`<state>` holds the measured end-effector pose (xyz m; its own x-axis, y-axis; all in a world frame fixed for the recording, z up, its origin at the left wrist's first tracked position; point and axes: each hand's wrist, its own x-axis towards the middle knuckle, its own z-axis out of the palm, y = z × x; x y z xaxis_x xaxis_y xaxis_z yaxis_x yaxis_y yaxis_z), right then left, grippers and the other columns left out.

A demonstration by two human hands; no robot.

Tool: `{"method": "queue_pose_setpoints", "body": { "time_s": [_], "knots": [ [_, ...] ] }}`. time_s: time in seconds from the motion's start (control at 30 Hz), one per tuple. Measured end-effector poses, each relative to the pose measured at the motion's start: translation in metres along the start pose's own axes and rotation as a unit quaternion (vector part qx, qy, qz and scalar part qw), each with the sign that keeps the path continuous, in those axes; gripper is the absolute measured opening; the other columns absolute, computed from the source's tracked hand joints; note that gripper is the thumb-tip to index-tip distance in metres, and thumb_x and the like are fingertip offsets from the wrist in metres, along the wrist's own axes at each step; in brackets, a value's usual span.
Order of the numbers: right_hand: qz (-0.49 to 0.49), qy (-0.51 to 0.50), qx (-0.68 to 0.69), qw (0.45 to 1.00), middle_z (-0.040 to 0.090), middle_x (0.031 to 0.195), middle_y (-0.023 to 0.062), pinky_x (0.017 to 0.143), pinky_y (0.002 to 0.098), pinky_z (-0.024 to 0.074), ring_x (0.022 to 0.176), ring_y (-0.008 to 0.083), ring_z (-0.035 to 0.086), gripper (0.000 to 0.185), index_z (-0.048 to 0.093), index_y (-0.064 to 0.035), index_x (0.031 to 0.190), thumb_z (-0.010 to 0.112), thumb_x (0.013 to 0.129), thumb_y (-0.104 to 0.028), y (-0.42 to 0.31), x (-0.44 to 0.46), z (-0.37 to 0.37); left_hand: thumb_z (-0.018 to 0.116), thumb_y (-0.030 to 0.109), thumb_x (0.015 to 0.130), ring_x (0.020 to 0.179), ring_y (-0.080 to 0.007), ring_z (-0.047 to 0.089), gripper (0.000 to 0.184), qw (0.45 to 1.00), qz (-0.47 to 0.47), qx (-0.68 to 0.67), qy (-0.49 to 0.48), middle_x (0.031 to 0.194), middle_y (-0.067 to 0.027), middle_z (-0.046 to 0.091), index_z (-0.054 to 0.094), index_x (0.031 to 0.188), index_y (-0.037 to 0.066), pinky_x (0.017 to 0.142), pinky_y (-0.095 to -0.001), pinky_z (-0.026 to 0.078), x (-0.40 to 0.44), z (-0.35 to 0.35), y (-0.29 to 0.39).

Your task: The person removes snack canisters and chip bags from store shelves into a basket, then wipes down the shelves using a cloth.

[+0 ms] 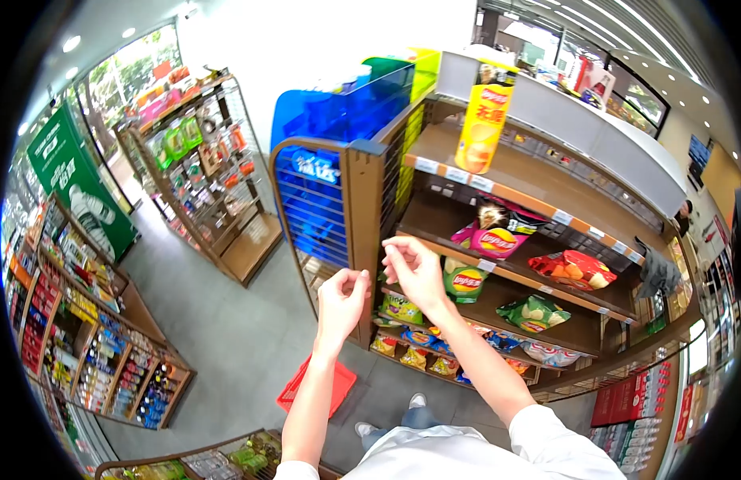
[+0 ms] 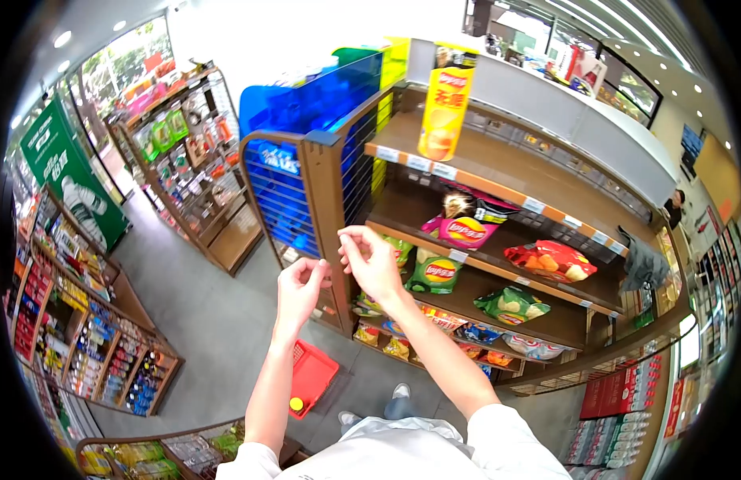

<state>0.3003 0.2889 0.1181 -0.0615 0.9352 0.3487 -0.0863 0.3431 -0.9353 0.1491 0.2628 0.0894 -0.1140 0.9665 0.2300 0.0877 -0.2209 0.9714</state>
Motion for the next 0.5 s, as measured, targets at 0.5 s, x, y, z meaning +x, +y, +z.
{"method": "queue_pose_setpoints", "body": {
  "time_s": [0.5],
  "knots": [
    [-0.194, 0.214, -0.198, 0.937, 0.071, 0.104, 0.0154, 0.087, 0.0302, 0.0528, 0.096, 0.0179, 0.069, 0.027, 0.066, 0.0038, 0.112, 0.065, 0.090, -0.012, -0.135, 0.089, -0.142, 0.065, 0.016, 0.090, 0.105, -0.0234, 0.065, 0.038, 0.965, 0.257, 0.038, -0.029, 0.115, -0.0207, 0.066, 0.058, 0.120, -0.007, 0.090, -0.0330, 0.052, 0.121, 0.137, 0.154]
  ]
}}
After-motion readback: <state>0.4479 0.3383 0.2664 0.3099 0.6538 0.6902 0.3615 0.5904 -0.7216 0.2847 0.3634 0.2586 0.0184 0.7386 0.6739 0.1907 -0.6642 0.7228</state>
